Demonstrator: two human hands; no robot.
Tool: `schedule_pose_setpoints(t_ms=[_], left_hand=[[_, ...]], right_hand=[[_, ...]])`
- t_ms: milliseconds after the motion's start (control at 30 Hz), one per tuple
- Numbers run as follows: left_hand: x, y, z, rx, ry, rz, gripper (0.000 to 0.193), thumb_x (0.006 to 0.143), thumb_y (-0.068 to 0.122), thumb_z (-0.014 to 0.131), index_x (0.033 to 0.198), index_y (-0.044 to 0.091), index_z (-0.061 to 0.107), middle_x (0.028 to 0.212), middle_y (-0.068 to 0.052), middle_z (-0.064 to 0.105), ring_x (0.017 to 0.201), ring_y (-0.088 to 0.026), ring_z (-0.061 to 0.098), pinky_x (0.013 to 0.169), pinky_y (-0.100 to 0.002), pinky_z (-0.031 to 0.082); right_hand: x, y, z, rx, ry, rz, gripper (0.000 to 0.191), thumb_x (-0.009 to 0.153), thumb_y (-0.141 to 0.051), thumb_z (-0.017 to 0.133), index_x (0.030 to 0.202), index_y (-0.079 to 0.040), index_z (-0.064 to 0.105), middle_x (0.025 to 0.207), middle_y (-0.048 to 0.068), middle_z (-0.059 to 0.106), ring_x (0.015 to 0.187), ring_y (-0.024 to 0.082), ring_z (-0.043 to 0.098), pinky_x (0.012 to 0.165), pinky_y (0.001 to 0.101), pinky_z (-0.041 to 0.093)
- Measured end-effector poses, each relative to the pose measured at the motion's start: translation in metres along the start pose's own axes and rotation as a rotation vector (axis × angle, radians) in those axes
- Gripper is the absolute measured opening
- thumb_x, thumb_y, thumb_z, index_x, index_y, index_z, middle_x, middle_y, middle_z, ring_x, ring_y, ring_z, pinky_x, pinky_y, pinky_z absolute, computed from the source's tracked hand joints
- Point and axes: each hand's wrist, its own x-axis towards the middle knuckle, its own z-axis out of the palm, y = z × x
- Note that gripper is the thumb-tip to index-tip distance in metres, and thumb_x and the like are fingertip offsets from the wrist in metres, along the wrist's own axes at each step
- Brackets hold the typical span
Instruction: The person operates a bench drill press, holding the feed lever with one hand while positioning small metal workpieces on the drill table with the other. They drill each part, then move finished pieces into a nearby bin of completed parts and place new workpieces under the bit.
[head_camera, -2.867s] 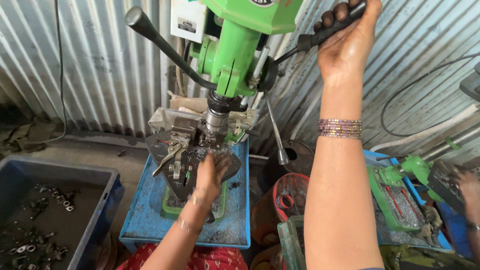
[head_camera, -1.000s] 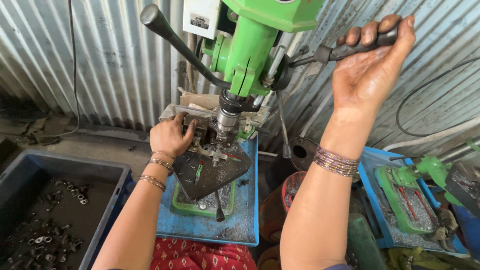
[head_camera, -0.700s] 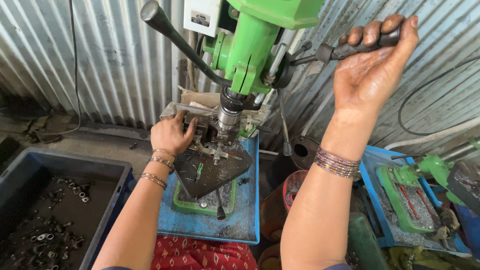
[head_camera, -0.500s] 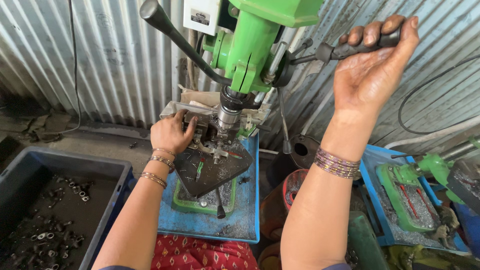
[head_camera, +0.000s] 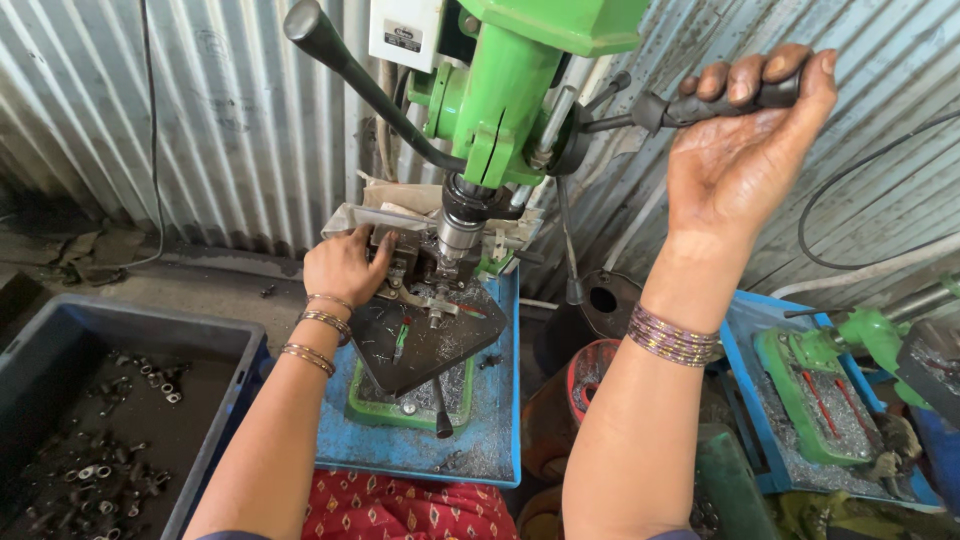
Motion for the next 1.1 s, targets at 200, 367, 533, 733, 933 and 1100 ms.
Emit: schedule_pose_setpoints(t_ms=[200,367,533,733,933,1100], left_hand=[[0.001,-0.001,0.002,0.004,-0.015,-0.002,0.061,0.098,0.064,0.044,0.116,0.014,0.075,0.1,-0.017,0.076,0.092,-0.04,0.072,0.076,-0.051,0.057],[0.001,-0.001,0.0,0.016,-0.032,-0.018,0.062,0.098,0.065,0.044,0.115,0.014,0.075,0.099,-0.017,0.076,0.093,-0.039,0.072,0.076,-0.05,0.057],[0.001,0.0,-0.001,-0.016,-0.009,-0.012,0.062,0.098,0.065,0.044,0.113,0.013,0.075,0.098,-0.017,0.075,0.09,-0.039,0.072,0.074,-0.051,0.057],[0.004,0.003,-0.001,0.007,-0.029,-0.034,0.061,0.098,0.065,0.045,0.112,0.015,0.076,0.096,-0.017,0.076,0.09,-0.039,0.072,0.075,-0.05,0.057],[0.004,-0.002,0.001,-0.026,-0.015,-0.018,0.061,0.098,0.065,0.043,0.118,0.016,0.074,0.1,-0.016,0.076,0.092,-0.04,0.072,0.076,-0.051,0.057],[-0.017,-0.012,-0.001,-0.049,-0.134,-0.144,0.069,0.099,0.066,0.038,0.145,0.017,0.055,0.111,-0.024,0.072,0.097,-0.044,0.07,0.081,-0.053,0.057]], right_hand=[[-0.003,-0.002,0.001,0.003,0.003,-0.001,0.036,0.111,-0.039,0.066,0.097,-0.009,0.051,0.086,0.004,0.044,0.081,0.021,0.043,0.082,0.0391,0.039],[-0.005,-0.002,0.003,0.014,0.028,-0.016,0.037,0.113,-0.038,0.065,0.097,-0.008,0.051,0.087,0.004,0.044,0.08,0.021,0.042,0.082,0.0398,0.039],[-0.008,-0.002,0.001,-0.003,0.02,-0.025,0.036,0.111,-0.038,0.065,0.096,-0.008,0.051,0.087,0.004,0.044,0.081,0.021,0.043,0.083,0.0408,0.04],[-0.01,-0.002,-0.001,0.019,0.037,-0.04,0.036,0.115,-0.034,0.061,0.096,-0.007,0.048,0.083,0.005,0.041,0.081,0.022,0.042,0.086,0.0409,0.04],[-0.038,-0.002,0.005,-0.007,0.057,-0.054,0.042,0.116,-0.038,0.062,0.09,-0.009,0.046,0.08,0.006,0.044,0.08,0.023,0.044,0.087,0.041,0.042],[-0.017,0.004,-0.006,-0.045,0.043,0.011,0.042,0.112,-0.042,0.066,0.092,-0.01,0.048,0.08,0.005,0.044,0.078,0.023,0.046,0.082,0.0405,0.044]])
